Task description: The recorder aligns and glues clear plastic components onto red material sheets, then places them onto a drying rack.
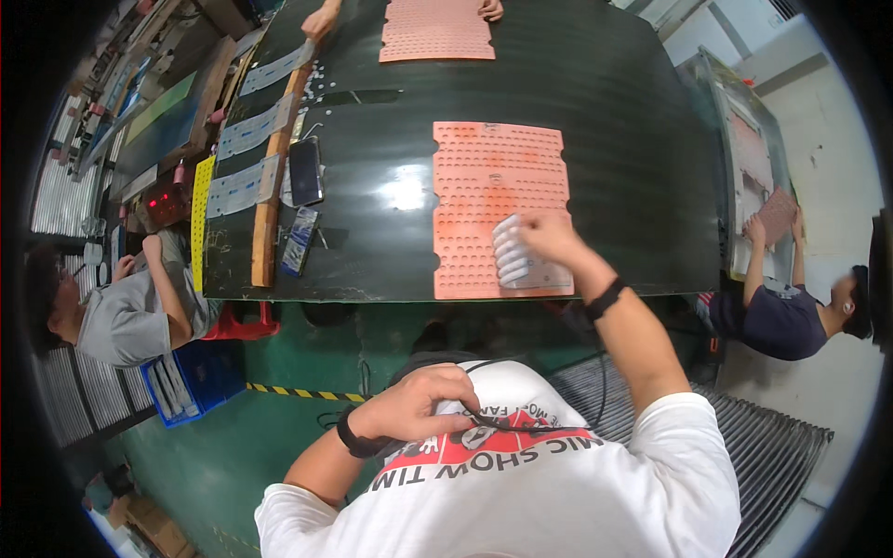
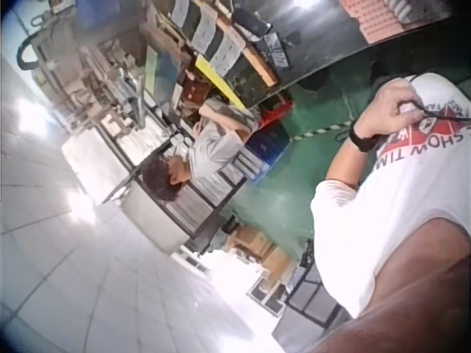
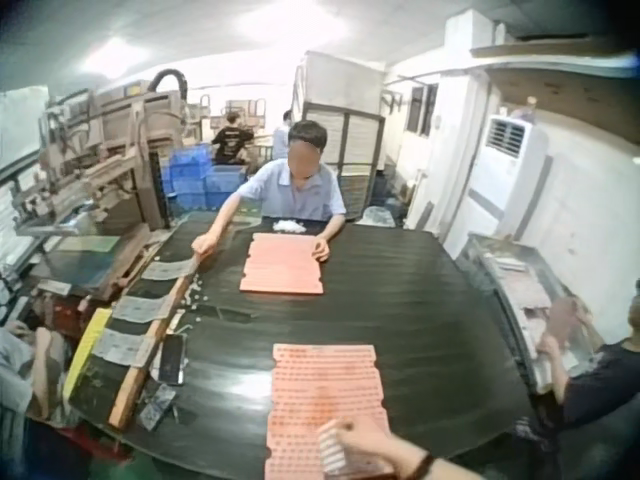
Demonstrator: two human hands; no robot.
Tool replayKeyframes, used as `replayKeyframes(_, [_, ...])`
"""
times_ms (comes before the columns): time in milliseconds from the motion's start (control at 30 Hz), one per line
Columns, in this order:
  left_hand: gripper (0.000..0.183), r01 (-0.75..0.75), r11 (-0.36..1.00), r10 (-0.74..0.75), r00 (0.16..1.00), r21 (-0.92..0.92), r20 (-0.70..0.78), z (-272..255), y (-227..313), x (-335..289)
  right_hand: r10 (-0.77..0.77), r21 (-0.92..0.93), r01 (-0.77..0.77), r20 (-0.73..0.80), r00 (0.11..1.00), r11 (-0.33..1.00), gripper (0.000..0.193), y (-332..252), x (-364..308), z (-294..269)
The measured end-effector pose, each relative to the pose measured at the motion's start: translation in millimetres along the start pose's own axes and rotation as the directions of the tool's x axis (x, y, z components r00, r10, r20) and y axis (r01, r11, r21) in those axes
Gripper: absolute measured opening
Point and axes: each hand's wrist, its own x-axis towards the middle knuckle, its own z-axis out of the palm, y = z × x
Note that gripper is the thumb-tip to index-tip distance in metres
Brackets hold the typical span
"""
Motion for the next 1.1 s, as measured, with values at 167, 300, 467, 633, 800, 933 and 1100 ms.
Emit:
replayKeyframes(167, [0.025,-0.023,0.999,0.016,0.987,0.042,0.162,9.2,0.2,27.6,0.062,0.033,-0.06,-0.079,0.995,0.998,0.019,25.5,-54.8,-136.4])
replayKeyframes(300, [0.031,-0.069,0.994,0.038,0.941,0.08,0.337,4.0,4.7,51.1,0.044,-0.131,-0.08,-0.255,0.966,0.988,0.018,25.8,-108.7,-206.9])
replayKeyframes(467, [0.036,-0.097,0.995,0.055,0.795,0.037,0.604,-21.6,7.5,84.0,-0.02,-0.501,-0.29,-0.525,0.851,0.815,0.019,-9.9,-169.6,-242.2])
replayKeyframes(633, [0.043,-0.043,0.997,-0.028,0.544,0.062,0.839,-45.9,11.9,101.8,-0.1,-0.589,-0.526,-0.719,0.688,0.613,0.013,-52.9,-246.4,-262.8])
replayKeyframes(800, [0.046,0.078,0.996,0.01,0.273,-0.032,0.962,-47.4,14.4,103.2,0.008,-0.466,-0.733,-0.841,0.54,0.495,0.015,-145.4,-349.5,-283.8])
replayKeyframes(933, [0.049,0.178,0.977,0.126,-0.03,-0.119,0.992,-17.1,24.1,113.6,0.477,0.022,-0.878,-0.846,0.239,0.479,0.018,-228.9,-442.8,-290.2])
replayKeyframes(1100, [0.056,0.168,0.956,0.289,-0.391,-0.241,0.874,44.5,63.5,105.6,0.568,0.245,-0.931,-0.822,-0.052,0.27,0.016,-344.1,-570.7,-238.1])
